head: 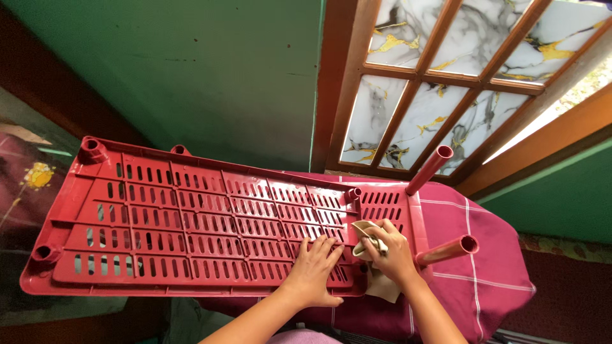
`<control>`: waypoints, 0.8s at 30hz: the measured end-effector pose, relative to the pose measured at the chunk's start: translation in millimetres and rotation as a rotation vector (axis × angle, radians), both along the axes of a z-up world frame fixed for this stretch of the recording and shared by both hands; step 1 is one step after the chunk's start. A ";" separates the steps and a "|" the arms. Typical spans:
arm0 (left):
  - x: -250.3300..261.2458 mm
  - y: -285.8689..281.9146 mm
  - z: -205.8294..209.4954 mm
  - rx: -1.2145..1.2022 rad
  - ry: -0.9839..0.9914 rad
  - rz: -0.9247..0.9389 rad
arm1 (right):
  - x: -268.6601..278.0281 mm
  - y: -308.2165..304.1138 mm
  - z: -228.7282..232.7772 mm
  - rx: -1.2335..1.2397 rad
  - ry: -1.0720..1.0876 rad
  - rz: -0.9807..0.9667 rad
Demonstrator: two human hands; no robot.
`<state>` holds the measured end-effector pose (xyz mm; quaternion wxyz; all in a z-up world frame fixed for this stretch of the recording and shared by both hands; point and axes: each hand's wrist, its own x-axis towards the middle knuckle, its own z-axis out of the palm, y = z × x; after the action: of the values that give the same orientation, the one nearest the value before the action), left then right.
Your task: The person wipes a red plastic stool with a cloth, then reassembles it by inserting the legs into the seat and securing them.
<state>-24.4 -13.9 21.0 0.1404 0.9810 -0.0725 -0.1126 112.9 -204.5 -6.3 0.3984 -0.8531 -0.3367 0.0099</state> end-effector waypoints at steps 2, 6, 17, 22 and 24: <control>1.9 -4.8 2.7 -0.075 -0.045 0.037 | -7.8 -5.7 13.7 0.067 -0.152 0.024; 14.6 -28.8 4.2 -0.431 -0.340 0.068 | -22.5 -14.8 36.0 0.235 -0.154 -0.024; 36.0 -114.5 16.6 -0.955 -0.197 -0.160 | -78.8 -86.7 68.4 0.391 -0.468 -0.291; 40.1 -159.3 35.6 -1.263 -0.071 0.012 | -114.1 -131.0 28.2 0.458 -0.418 -0.522; 45.6 -173.8 38.6 -1.323 -0.030 -0.019 | -122.4 -151.6 1.2 0.467 -0.377 -0.660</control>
<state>21.2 -187.7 59.7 0.7112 0.6888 -0.1369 -0.0317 -9.6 -356.1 -5.0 0.4940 -0.7888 -0.1063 -0.3499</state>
